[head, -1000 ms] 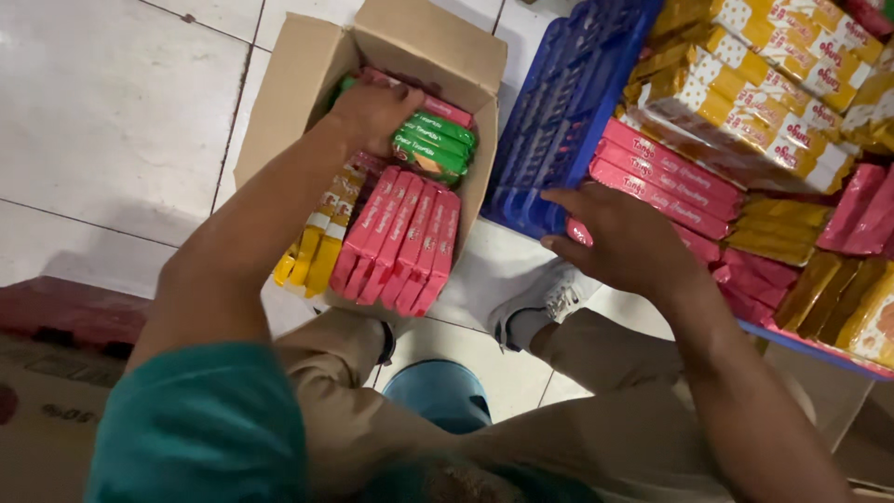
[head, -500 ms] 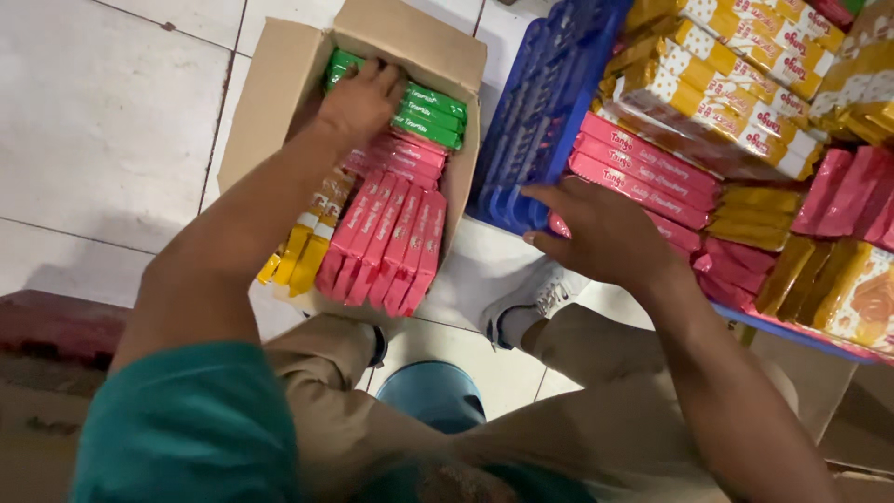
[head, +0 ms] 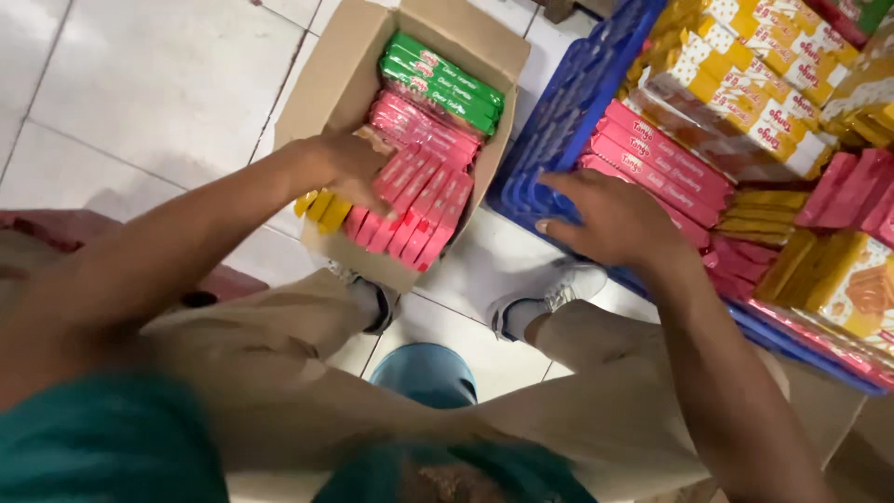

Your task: The person sits on a small stool and packs various colored packets of Tango drink mix from a blue crate into cardboard boxes. They arrange the packets in neat rows, alternating between different flavors and colors, filling one box before moving to another.

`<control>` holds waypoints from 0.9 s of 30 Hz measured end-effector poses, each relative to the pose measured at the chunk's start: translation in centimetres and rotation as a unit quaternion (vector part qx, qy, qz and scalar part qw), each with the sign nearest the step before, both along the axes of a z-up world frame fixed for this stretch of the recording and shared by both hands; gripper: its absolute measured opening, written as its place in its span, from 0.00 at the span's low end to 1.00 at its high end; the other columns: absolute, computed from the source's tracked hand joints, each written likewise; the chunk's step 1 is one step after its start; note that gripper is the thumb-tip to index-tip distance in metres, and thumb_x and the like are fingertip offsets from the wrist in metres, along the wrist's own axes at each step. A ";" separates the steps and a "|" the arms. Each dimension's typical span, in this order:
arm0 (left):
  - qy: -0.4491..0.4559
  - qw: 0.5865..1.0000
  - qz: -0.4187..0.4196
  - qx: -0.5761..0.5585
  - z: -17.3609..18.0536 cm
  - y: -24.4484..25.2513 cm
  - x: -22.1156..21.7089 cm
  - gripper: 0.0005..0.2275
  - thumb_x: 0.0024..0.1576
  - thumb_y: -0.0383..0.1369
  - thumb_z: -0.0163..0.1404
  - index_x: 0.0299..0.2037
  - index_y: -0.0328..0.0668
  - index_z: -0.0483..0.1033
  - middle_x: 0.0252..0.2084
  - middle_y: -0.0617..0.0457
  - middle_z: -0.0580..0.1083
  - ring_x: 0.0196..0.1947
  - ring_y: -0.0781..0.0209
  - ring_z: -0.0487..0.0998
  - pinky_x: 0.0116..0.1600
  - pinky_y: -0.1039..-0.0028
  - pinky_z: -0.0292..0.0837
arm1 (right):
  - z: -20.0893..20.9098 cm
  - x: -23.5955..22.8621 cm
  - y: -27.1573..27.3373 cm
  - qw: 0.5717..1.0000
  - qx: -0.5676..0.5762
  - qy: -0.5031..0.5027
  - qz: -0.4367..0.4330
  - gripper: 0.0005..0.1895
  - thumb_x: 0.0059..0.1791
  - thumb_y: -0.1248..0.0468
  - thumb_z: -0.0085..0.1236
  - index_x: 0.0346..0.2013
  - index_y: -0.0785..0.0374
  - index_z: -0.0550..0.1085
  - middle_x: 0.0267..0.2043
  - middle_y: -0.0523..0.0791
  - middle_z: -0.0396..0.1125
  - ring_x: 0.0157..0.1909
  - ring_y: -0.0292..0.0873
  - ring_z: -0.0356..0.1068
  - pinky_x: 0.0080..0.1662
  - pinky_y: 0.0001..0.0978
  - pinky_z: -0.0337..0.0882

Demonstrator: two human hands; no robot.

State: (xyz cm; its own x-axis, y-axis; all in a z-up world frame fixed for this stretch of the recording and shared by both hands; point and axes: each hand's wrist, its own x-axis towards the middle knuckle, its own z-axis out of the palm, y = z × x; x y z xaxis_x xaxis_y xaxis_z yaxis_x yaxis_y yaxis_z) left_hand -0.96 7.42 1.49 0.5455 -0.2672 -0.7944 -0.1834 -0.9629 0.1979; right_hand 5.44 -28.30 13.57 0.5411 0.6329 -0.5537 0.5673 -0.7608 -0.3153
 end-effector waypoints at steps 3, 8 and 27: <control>-0.056 0.998 -0.028 0.019 -1.0 2.0 -3.2 0.51 0.33 0.71 0.61 0.66 0.51 0.69 0.65 0.46 0.73 0.66 0.43 0.74 0.71 0.56 0.63 | -0.3 -0.6 -0.4 1.000 0.004 -0.006 0.019 0.35 0.48 0.44 0.55 0.70 0.43 0.65 0.56 0.54 0.69 0.59 0.61 0.71 0.57 0.56 0.71; -0.126 0.988 0.088 0.004 0.4 2.7 -6.3 0.40 0.43 0.48 0.68 0.69 0.61 0.65 0.68 0.47 0.64 0.61 0.28 0.73 0.57 0.45 0.77 | 1.0 -1.3 -0.8 0.999 0.026 -0.015 0.022 0.35 0.49 0.45 0.55 0.70 0.47 0.66 0.56 0.58 0.69 0.60 0.64 0.70 0.59 0.57 0.70; -0.291 0.949 0.064 -0.100 2.3 -2.3 5.0 0.38 0.43 0.33 0.69 0.64 0.36 0.61 0.65 0.25 0.64 0.52 0.29 0.75 0.50 0.45 0.76 | 0.9 0.8 -0.9 1.000 -0.005 0.000 -0.027 0.36 0.49 0.42 0.53 0.71 0.47 0.64 0.59 0.54 0.69 0.62 0.59 0.67 0.57 0.48 0.66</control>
